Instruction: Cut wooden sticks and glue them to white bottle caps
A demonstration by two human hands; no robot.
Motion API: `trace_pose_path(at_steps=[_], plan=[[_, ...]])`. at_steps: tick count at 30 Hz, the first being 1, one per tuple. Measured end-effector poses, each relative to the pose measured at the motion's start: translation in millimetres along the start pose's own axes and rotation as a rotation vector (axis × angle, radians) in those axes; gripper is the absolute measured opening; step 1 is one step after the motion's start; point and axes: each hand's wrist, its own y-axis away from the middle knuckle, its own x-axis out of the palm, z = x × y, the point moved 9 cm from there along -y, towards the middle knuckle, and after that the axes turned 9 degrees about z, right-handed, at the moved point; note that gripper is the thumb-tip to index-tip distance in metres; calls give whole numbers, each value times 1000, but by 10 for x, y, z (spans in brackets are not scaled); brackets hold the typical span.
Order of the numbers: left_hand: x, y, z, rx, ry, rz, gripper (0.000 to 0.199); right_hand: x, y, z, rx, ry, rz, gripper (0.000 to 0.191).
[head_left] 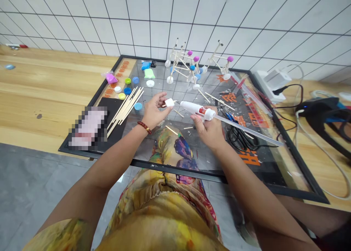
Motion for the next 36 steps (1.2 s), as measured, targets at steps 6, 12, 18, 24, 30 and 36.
trace_pose_path(at_steps=[6,12,18,24,30,36], plan=[[23,-4,12,-18,6,20,59,14,-12,12,9,-24,33,49],[12,-1,16,-26,-24,14,61,0,-8,-12,29,-27,31,49],[11,-12,29,-10,-43,38,68,27,-1,21,-2,-19,52,48],[4,-23,27,3,-40,45,74,-12,-11,15,3,5,15,44],[0,-18,-1,15,-36,34,79,28,-12,26,-7,3,50,51],[-5,-18,3,32,-54,30,78,13,-14,6,8,-4,34,52]])
